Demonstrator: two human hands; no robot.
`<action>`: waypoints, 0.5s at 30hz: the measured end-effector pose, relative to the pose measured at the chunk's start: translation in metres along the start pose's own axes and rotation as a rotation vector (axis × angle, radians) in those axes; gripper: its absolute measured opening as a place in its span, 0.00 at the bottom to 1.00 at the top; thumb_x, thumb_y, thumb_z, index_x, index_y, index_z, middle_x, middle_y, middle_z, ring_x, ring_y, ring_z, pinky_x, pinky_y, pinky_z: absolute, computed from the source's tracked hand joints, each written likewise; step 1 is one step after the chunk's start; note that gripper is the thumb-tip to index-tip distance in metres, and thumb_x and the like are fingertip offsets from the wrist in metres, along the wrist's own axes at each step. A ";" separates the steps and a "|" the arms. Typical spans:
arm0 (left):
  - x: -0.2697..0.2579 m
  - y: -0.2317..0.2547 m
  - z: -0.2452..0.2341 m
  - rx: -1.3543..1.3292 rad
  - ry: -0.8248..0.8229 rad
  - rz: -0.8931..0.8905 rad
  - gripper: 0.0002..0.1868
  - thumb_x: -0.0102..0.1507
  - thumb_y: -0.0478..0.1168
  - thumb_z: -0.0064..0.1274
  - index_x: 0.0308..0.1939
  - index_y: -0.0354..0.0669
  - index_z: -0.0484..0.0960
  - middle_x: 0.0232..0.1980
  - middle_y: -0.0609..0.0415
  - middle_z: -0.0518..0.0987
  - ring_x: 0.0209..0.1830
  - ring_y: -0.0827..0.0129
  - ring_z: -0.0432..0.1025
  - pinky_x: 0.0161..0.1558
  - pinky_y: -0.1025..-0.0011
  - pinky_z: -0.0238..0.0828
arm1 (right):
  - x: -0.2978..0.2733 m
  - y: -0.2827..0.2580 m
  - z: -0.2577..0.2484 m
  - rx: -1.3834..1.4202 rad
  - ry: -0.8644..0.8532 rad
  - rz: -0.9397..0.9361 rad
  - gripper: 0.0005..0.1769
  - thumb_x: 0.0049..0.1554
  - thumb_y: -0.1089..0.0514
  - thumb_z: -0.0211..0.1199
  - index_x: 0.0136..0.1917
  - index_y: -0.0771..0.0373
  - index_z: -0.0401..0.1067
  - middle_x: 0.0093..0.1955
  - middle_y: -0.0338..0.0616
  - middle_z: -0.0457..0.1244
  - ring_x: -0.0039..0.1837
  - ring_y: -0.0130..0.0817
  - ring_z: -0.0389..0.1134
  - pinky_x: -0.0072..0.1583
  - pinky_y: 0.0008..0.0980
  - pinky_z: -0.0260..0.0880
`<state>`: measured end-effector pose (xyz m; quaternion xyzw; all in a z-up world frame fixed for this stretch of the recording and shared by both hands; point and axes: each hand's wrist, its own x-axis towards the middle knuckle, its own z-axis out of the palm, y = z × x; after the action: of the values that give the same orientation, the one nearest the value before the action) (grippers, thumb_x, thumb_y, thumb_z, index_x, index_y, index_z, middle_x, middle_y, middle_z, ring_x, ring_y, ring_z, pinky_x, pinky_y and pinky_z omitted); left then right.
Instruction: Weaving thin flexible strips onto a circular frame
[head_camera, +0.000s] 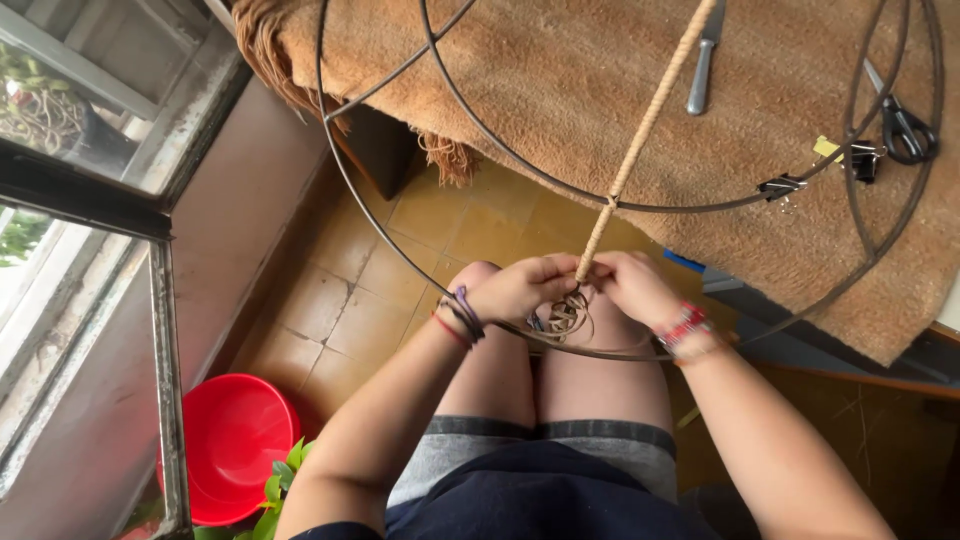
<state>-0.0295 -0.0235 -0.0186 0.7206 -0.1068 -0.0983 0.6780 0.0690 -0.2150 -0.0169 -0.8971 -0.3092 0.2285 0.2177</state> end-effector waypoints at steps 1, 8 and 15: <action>0.002 0.009 -0.011 0.004 -0.004 0.004 0.16 0.71 0.39 0.48 0.61 0.38 0.78 0.51 0.41 0.80 0.53 0.54 0.76 0.56 0.50 0.73 | 0.010 0.004 0.006 0.000 0.007 0.000 0.08 0.53 0.61 0.63 0.47 0.57 0.80 0.42 0.41 0.72 0.54 0.46 0.73 0.58 0.44 0.72; 0.006 0.023 -0.035 0.479 -0.089 0.069 0.14 0.67 0.52 0.53 0.42 0.47 0.81 0.37 0.49 0.78 0.40 0.47 0.78 0.44 0.51 0.77 | 0.023 0.018 0.008 0.232 0.092 -0.011 0.03 0.53 0.57 0.67 0.42 0.50 0.80 0.40 0.41 0.72 0.51 0.39 0.73 0.55 0.38 0.73; -0.016 0.079 -0.025 0.744 0.018 -0.172 0.18 0.60 0.66 0.56 0.42 0.63 0.77 0.38 0.63 0.76 0.44 0.61 0.78 0.43 0.62 0.78 | -0.052 0.036 -0.079 1.627 0.450 0.261 0.29 0.61 0.30 0.54 0.59 0.54 0.71 0.47 0.35 0.66 0.44 0.29 0.65 0.38 0.24 0.61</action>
<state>-0.0396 0.0000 0.0614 0.9247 -0.0686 -0.1029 0.3601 0.0919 -0.2946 0.0411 -0.5141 0.1075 0.2191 0.8223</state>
